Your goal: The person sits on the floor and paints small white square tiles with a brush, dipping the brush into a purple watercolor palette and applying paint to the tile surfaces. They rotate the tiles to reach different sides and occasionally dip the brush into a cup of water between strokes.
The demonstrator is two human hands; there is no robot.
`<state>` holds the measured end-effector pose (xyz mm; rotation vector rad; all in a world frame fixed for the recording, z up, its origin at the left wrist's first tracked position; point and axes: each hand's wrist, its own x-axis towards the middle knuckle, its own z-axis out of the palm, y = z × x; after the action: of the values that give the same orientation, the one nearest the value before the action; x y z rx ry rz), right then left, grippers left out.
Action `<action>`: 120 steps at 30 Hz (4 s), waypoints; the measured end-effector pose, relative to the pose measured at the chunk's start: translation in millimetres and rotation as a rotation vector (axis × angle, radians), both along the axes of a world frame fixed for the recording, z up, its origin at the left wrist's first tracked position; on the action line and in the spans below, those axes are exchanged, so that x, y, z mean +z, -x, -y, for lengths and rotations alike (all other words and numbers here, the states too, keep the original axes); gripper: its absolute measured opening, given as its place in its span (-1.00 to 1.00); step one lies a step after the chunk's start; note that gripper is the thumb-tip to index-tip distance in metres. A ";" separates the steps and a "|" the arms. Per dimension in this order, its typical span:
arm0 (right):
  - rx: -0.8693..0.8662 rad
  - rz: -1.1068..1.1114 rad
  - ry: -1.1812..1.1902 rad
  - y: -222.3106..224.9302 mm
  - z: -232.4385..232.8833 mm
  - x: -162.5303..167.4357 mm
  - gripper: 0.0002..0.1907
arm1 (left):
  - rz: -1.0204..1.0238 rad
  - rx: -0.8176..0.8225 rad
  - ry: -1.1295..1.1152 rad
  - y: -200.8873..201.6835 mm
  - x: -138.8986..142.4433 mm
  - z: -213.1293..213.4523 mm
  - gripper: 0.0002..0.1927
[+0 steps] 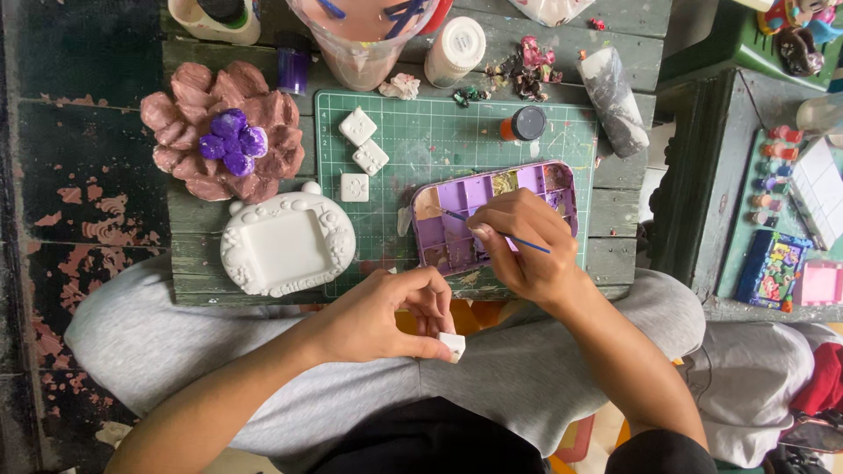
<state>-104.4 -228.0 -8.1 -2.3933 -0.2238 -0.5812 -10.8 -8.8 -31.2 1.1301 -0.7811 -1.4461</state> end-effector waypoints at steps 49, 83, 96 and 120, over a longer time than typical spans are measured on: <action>-0.054 -0.118 -0.086 1.1 1.5 2.4 -0.85 | 0.847 0.347 0.534 -12.8 -3.9 -10.9 -0.46; -0.229 0.049 -1.139 68.7 14.3 -5.8 -0.66 | -0.410 0.400 0.080 -1.5 -23.9 -6.6 -0.66; -0.223 -0.013 -1.177 67.3 12.2 -6.2 -0.66 | -0.603 0.403 0.067 7.0 -31.4 -7.7 -0.78; -0.211 -0.026 -1.272 69.6 14.3 0.0 -0.62 | 0.639 0.507 0.086 22.7 9.9 -7.1 -0.13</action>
<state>-174.0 -242.3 -8.0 -1.1812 0.3393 -0.5379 -33.4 -1.7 -21.3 1.6083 -0.8900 -0.6186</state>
